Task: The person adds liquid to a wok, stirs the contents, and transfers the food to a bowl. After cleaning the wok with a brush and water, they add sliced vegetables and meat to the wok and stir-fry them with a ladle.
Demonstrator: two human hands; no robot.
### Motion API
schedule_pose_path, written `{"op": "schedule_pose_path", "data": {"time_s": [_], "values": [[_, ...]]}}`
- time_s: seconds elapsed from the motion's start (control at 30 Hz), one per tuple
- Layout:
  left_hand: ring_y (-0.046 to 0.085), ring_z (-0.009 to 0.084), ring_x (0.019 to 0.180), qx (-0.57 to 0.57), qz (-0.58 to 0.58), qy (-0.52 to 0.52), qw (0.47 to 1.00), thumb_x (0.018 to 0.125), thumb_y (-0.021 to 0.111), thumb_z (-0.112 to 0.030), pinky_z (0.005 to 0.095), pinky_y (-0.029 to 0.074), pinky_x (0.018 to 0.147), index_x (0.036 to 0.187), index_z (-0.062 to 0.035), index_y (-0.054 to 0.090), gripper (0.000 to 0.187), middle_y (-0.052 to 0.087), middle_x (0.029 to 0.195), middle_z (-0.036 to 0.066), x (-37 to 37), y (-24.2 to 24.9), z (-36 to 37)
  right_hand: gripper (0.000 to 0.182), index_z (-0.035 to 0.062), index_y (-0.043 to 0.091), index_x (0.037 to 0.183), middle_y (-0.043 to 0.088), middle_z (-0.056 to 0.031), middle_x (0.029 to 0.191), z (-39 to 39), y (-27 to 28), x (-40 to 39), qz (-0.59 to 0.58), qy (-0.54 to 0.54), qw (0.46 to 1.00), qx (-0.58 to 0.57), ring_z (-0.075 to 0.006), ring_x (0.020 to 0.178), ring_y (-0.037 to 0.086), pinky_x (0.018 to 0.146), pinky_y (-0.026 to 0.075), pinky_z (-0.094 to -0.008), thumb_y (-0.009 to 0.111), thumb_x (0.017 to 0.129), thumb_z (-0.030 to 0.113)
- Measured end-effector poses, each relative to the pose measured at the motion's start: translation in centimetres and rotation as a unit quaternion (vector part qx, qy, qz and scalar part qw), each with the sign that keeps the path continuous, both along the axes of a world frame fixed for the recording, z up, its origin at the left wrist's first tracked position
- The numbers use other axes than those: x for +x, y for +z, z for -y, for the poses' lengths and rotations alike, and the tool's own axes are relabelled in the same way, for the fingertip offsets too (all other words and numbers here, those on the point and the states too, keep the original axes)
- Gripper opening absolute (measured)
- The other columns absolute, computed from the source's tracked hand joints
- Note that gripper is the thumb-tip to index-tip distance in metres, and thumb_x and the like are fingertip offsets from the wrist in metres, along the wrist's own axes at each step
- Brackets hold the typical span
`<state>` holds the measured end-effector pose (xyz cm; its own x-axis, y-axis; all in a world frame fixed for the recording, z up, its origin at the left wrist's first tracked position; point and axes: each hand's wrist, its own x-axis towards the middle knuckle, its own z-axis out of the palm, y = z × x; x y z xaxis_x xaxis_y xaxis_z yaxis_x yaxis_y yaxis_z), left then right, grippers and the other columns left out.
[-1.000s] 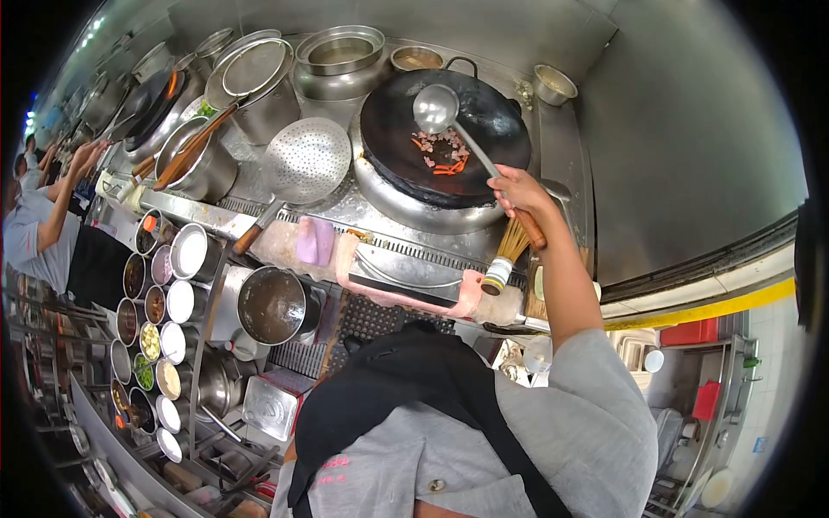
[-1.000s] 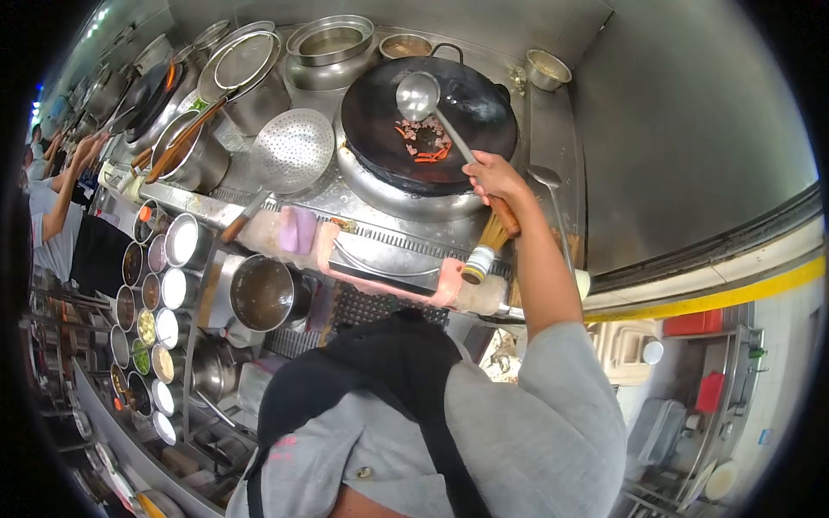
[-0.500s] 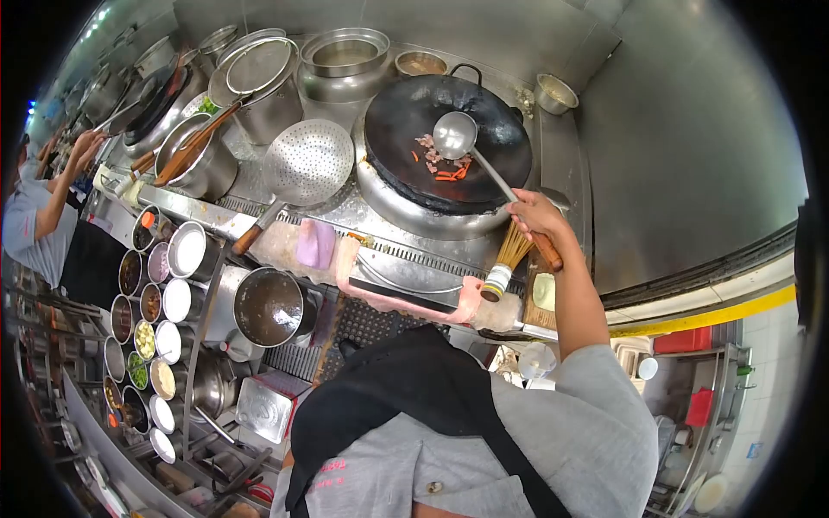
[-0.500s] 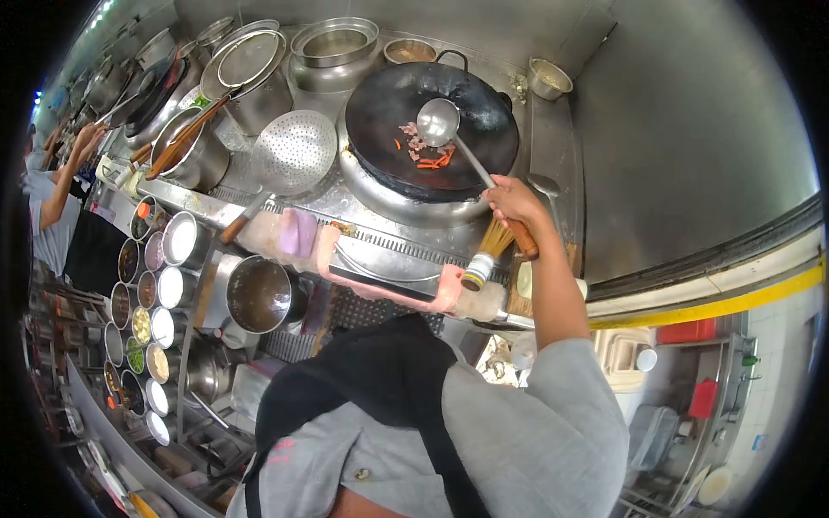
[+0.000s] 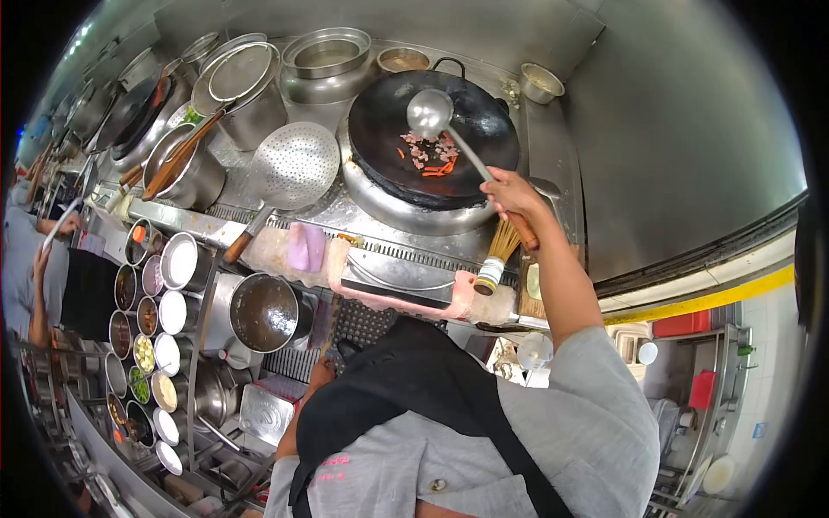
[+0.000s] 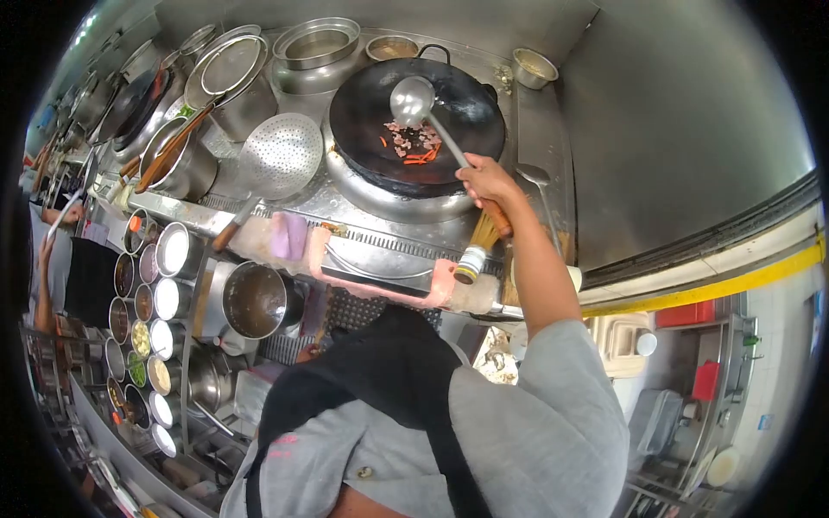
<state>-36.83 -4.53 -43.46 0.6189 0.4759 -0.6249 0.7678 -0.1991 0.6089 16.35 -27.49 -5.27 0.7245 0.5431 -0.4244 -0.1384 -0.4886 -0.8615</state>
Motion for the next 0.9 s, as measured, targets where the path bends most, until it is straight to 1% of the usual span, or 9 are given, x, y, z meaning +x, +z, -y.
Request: {"op": "schedule_pose_path", "data": {"time_s": [0.07, 0.17, 0.27, 0.33, 0.53, 0.67, 0.73, 0.83, 0.9], "values": [[0.067, 0.0356, 0.100, 0.018, 0.002, 0.003, 1.000, 0.086, 0.062, -0.016, 0.0406, 0.051, 0.086, 0.115, -0.0041, 0.063, 0.031, 0.070, 0.101, 0.021, 1.8, 0.5, 0.1, 0.019, 0.0036, 0.055, 0.110, 0.047, 0.0013, 0.065, 0.1, -1.0, -0.3, 0.011, 0.044, 0.998, -0.043, -0.0074, 0.044, 0.044, 0.035, 0.039, -0.0256, 0.058, 0.092, 0.011], [0.066, 0.0367, 0.103, -0.068, 0.032, 0.029, 0.997, 0.087, 0.061, -0.017, 0.0404, 0.049, 0.090, 0.119, -0.0045, 0.062, 0.034, 0.069, 0.105, 0.022, 2.9, -7.3, -0.4, 0.036, 0.0044, 0.054, 0.127, 0.051, -0.0009, 0.067, 2.8, 1.1, -1.2, 0.040, 0.043, 0.995, -0.077, -0.0087, 0.046, 0.048, 0.036, 0.040, -0.0271, 0.057, 0.091, 0.010], [0.063, 0.0386, 0.109, 0.015, 0.124, -0.098, 0.987, 0.086, 0.061, -0.016, 0.0417, 0.049, 0.094, 0.121, -0.0059, 0.062, 0.036, 0.067, 0.112, 0.024, 7.4, 3.9, 2.4, 0.055, 0.0063, 0.047, 0.142, 0.055, -0.0035, 0.069, 5.0, 0.6, -1.1, 0.124, -0.004, 0.987, -0.099, -0.0109, 0.047, 0.051, 0.037, 0.041, -0.0290, 0.057, 0.088, 0.009], [0.061, 0.0397, 0.112, 0.002, 0.134, -0.147, 0.980, 0.086, 0.061, -0.016, 0.0429, 0.047, 0.097, 0.122, -0.0050, 0.061, 0.038, 0.065, 0.117, 0.025, 10.0, 3.1, 4.3, 0.065, 0.0065, 0.041, 0.149, 0.059, -0.0068, 0.070, 5.4, -0.4, -0.7, 0.219, -0.027, 0.966, -0.135, -0.0137, 0.048, 0.054, 0.040, 0.043, -0.0311, 0.058, 0.086, 0.009], [0.053, 0.0402, 0.124, -0.004, 0.229, -0.399, 0.888, 0.088, 0.050, -0.011, 0.0456, 0.041, 0.107, 0.130, -0.0003, 0.056, 0.044, 0.058, 0.130, 0.025, 20.0, 8.1, 11.8, 0.067, 0.0055, 0.039, 0.149, 0.054, -0.0045, 0.064, 4.6, -0.5, 0.2, 0.083, 0.022, 0.995, -0.052, -0.0129, 0.043, 0.051, 0.039, 0.043, -0.0306, 0.057, 0.085, 0.012], [0.042, 0.0418, 0.134, -0.001, 0.304, -0.464, 0.832, 0.089, 0.045, -0.011, 0.0469, 0.035, 0.112, 0.148, -0.0012, 0.033, 0.061, 0.040, 0.147, 0.029, 23.4, 7.4, 17.7, 0.066, 0.0044, 0.043, 0.146, 0.066, -0.0173, 0.090, 3.2, -3.3, 4.1, 0.356, 0.053, 0.917, -0.174, -0.0222, 0.069, 0.065, 0.066, 0.053, -0.0336, 0.058, 0.082, 0.008], [0.040, 0.0428, 0.136, -0.032, 0.221, -0.491, 0.842, 0.090, 0.042, -0.010, 0.0470, 0.034, 0.113, 0.153, -0.0029, 0.023, 0.066, 0.031, 0.152, 0.030, 24.9, 11.1, 18.6, 0.065, 0.0046, 0.045, 0.145, 0.067, -0.0231, 0.110, 3.0, -3.5, 4.3, 0.384, 0.082, 0.900, -0.190, -0.0263, 0.088, 0.069, 0.083, 0.053, -0.0344, 0.058, 0.081, 0.005], [0.038, 0.0429, 0.138, 0.004, 0.158, -0.532, 0.832, 0.094, 0.035, -0.012, 0.0476, 0.033, 0.114, 0.154, -0.0039, 0.019, 0.063, 0.027, 0.154, 0.029, 25.8, 9.2, 20.4, 0.061, 0.0077, 0.045, 0.145, 0.065, -0.0275, 0.111, 4.5, -0.7, 0.8, 0.410, 0.177, 0.889, -0.106, -0.0425, 0.101, 0.065, 0.089, 0.050, -0.0403, 0.057, 0.085, 0.007], [0.037, 0.0424, 0.139, 0.024, 0.151, -0.540, 0.828, 0.096, 0.033, -0.014, 0.0477, 0.033, 0.114, 0.153, -0.0035, 0.023, 0.059, 0.028, 0.154, 0.029, 26.2, 7.4, 21.3, 0.062, 0.0106, 0.045, 0.146, 0.064, -0.0279, 0.111, 5.1, 0.8, -2.2, 0.367, 0.160, 0.901, -0.165, -0.0434, 0.098, 0.065, 0.087, 0.051, -0.0412, 0.056, 0.085, 0.005]]}}
